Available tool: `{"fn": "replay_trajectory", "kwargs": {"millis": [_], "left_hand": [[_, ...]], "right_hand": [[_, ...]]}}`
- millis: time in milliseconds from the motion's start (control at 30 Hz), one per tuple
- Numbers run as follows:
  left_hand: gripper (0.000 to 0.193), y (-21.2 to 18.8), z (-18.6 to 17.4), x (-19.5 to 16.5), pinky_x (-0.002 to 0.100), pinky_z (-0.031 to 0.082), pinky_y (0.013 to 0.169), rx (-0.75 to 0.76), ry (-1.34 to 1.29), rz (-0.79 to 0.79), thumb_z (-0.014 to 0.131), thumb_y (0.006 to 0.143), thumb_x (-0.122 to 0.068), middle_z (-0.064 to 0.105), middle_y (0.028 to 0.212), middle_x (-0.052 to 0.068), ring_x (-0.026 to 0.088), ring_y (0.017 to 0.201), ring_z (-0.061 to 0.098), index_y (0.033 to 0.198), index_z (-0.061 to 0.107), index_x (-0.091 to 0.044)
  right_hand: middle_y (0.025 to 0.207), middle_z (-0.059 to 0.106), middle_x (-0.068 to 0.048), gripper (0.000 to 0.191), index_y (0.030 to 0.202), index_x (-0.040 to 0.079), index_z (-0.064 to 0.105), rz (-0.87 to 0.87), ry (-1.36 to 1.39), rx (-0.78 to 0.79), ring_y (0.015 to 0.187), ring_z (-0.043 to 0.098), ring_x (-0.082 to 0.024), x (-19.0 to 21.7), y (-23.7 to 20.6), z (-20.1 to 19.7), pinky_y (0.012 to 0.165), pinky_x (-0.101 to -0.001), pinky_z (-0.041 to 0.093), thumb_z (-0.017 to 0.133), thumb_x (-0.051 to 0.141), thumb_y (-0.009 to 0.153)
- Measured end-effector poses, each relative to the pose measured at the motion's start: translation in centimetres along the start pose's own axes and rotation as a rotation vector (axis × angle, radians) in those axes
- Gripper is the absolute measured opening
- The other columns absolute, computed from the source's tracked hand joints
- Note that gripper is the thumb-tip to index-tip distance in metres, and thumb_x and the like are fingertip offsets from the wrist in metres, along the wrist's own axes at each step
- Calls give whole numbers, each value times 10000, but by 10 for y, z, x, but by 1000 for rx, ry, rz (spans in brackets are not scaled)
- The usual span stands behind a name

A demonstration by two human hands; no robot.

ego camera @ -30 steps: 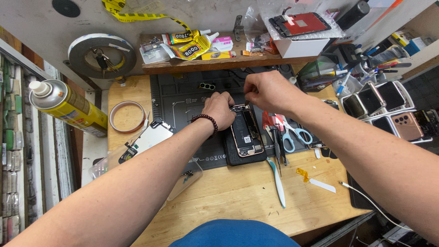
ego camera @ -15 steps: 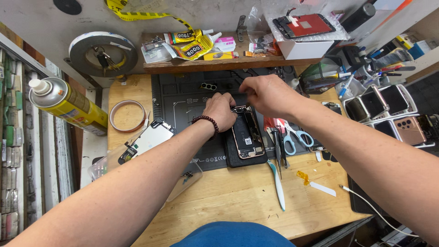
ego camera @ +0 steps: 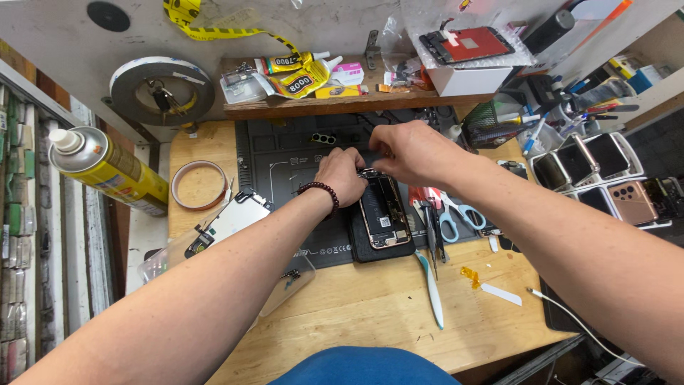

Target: The person uses a screwdriver and tweezers to remove screws and small components from a disassembled smartphone on a repair mat. They carefully lift and set aside parts while working on the internal assembly.

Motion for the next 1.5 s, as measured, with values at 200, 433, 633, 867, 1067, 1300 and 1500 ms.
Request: {"fn": "replay_trajectory", "kwargs": {"millis": [200,433,633,867,1067,1300,1500], "left_hand": [[374,0,-1,0,439,454,1082,14,-5,-3,817,812,-197,564,1295,96,326,1304,499,1151,672,-137],[382,1,0,2,433,459,1079,-2,6,10,816,808,-184,573,1288,97,331,1294,509,1158,670,-141],[370,1,0,3,435,454,1078,4,-6,-7,820,808,-197,569,1289,91,321,1298,506,1144,674,-149],[363,0,1,-2,431,453,1087,-1,2,13,821,810,-202,577,1279,95,324,1291,510,1140,683,-147],[367,-3,-2,-1,429,449,1091,3,0,2,818,816,-191,576,1281,90,312,1295,508,1151,677,-144],[361,-5,-4,-1,423,453,1090,12,-8,-8,820,817,-190,574,1286,87,303,1294,513,1147,680,-145],[347,-2,-3,0,415,457,1086,6,-2,-3,831,808,-200,584,1280,82,300,1283,527,1119,689,-143]], "right_hand": [[880,736,-212,198,1044,55,718,-42,-50,-24,885,708,-408,5,1,-6,796,-485,551,641,145,885],[898,756,-165,195,1039,60,722,-47,77,-36,865,734,-342,0,2,3,779,-434,566,660,130,868],[903,757,-140,197,1088,74,734,64,253,-75,825,740,-256,-16,-1,10,758,-375,566,651,128,917],[925,767,-110,194,1081,70,740,130,254,-118,854,743,-216,-29,-6,12,779,-352,572,635,73,918],[953,785,-106,309,1042,31,735,87,568,-83,926,748,-191,-26,-6,15,825,-326,589,578,-43,786],[988,737,-89,226,1100,11,669,260,730,-72,929,742,-173,-50,-13,24,810,-304,618,593,-73,904],[1016,701,-108,193,1107,11,611,449,1051,-206,944,732,-186,-85,-28,40,823,-322,641,631,-48,925]]}}
Point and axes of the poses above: each hand's wrist, its own y-axis towards the middle knuckle, its own z-axis out of the palm, x = y × z, the point moved 9 cm from there along y, towards the middle knuckle
